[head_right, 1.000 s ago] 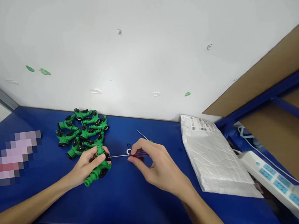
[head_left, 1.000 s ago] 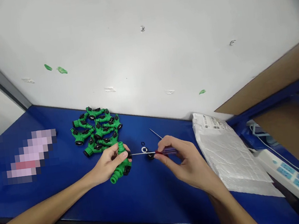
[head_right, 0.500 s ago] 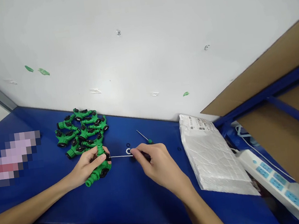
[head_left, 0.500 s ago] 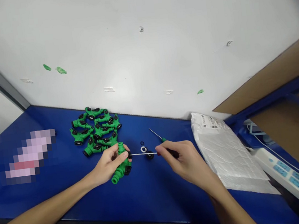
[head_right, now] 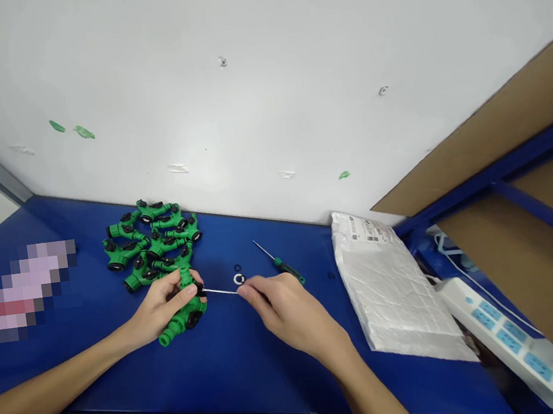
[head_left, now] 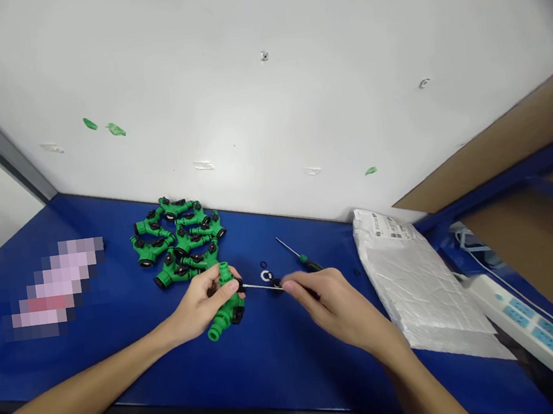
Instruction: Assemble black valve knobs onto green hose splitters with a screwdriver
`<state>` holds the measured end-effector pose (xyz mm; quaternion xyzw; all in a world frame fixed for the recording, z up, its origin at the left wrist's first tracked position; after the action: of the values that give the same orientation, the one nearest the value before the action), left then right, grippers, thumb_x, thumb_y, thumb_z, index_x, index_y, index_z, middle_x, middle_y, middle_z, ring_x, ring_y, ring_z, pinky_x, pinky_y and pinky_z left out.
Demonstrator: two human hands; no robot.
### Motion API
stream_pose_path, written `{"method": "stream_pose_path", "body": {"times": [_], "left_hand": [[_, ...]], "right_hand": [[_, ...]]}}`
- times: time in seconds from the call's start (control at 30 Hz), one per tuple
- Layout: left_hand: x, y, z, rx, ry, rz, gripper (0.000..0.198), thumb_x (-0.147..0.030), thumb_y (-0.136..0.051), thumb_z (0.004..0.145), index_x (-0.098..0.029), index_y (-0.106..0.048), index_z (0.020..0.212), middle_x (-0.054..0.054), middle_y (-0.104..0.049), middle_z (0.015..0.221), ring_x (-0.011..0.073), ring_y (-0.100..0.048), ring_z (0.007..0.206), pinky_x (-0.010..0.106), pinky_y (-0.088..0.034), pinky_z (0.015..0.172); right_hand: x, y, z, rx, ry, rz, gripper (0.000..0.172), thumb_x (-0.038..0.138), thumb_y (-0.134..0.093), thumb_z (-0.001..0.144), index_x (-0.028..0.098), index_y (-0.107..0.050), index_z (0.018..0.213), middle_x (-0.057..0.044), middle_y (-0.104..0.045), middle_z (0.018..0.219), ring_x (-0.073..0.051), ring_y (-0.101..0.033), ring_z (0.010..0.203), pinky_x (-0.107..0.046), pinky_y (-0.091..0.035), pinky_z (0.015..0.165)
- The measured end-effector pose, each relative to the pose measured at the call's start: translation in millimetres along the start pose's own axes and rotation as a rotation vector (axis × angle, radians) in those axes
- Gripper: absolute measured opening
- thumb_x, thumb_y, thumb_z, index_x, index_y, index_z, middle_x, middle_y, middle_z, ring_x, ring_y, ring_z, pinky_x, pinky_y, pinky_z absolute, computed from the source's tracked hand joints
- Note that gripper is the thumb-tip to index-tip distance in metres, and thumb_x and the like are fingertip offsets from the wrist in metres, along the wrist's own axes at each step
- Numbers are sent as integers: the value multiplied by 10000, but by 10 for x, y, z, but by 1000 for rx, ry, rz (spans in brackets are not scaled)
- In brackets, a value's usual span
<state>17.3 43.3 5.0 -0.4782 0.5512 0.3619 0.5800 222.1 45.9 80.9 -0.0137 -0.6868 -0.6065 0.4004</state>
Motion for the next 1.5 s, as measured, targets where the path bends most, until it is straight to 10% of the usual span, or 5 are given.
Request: {"method": "stream_pose_path", "body": {"times": [0.37, 0.7, 1.2, 1.5], "left_hand": [[10, -18, 2, 23, -4, 50, 311, -465, -605, 876, -174, -597, 984, 0, -589, 757, 222, -696, 827, 278, -504, 667], [51, -109, -17, 44, 4, 154, 332, -484, -570, 888, -164, -582, 975, 3, -604, 740, 163, -595, 707, 254, -428, 607], [72, -116, -5, 18, 27, 189, 310, -471, -543, 901, -166, -564, 956, -24, -510, 745, 125, -446, 652, 255, -367, 597], [70, -122, -14, 91, 21, 234, 307, -469, -569, 891, -177, -538, 981, -63, -418, 673, 92, -366, 552, 238, -315, 515]], "right_hand": [[-108, -147, -23, 11, 47, -88, 197, 360, -555, 936, 182, -624, 886, -22, -604, 748, -150, -541, 649, -262, -389, 615], [-105, -676, 142, -139, -32, 526, 275, 343, -564, 900, 146, -653, 731, 53, -404, 513, -72, -292, 458, -225, -249, 441], [-10, -690, 108, -334, 284, -21, 178, 152, -463, 917, 161, -638, 889, -18, -608, 658, -113, -494, 526, -224, -394, 529], [-6, -666, 114, -276, 241, 68, 188, 159, -466, 921, 169, -618, 810, 15, -539, 586, -101, -449, 492, -224, -372, 518]]}}
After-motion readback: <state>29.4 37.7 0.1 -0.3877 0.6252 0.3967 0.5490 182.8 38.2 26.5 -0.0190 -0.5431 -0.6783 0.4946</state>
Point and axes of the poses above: each hand's wrist, its own z-axis towards the middle knuckle, its own y-axis out of the back of the hand, x = y × z, the point moved 4 cm from there along z, towards the middle knuckle
